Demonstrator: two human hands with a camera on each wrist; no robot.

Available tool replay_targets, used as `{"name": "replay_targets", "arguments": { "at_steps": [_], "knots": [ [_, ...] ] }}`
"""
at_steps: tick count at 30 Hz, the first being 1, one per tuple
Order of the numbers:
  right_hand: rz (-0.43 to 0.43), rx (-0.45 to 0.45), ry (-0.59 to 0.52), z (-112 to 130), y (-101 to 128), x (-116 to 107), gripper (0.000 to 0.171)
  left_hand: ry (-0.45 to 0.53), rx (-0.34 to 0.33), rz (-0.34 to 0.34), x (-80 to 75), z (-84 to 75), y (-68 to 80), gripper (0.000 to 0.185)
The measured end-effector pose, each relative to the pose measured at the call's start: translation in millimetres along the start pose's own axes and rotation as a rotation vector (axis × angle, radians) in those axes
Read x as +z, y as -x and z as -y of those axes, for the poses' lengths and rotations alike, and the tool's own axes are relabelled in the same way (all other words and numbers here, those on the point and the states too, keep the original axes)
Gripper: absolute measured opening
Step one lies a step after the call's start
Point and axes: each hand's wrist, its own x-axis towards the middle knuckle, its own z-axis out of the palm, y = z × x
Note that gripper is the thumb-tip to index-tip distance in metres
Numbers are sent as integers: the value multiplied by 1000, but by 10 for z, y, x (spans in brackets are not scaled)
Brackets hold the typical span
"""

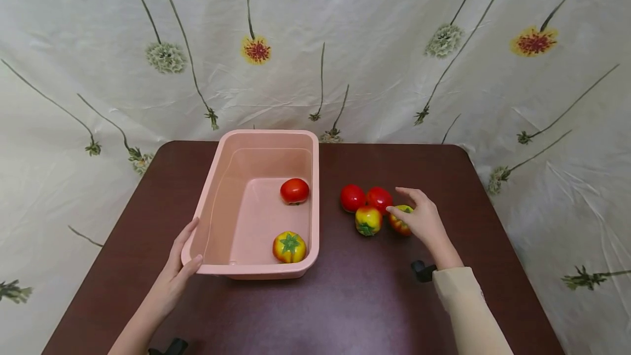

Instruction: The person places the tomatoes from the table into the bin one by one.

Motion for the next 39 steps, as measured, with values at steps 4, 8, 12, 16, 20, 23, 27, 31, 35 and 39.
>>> {"name": "replay_targets", "arguments": {
  "at_steps": [4,8,12,16,20,23,27,31,35,39],
  "knots": [
    [46,35,97,-71,-8,16,70,10,10,3,-3,5,-1,70],
    [62,44,152,-146,-22,52,68,14,15,3,-1,9,-6,70],
    [70,47,173,-223,-29,80,67,9,14,-1,3,4,-13,70],
    [72,52,185,-278,-29,97,68,11,4,3,3,-5,-15,70],
    [75,58,203,-333,-25,117,69,12,-3,8,2,-8,-12,70],
    [75,57,210,-380,-23,140,71,15,-3,8,2,-4,-6,70],
    [86,68,206,-442,-20,174,75,17,-2,7,5,0,-2,70],
    [93,83,207,-494,-21,207,78,12,0,2,9,4,-2,70],
    [80,79,207,-523,-24,231,78,6,9,-3,10,6,-6,70],
    [63,76,203,-535,-25,248,77,2,21,-6,13,7,-10,70]
  ]
}}
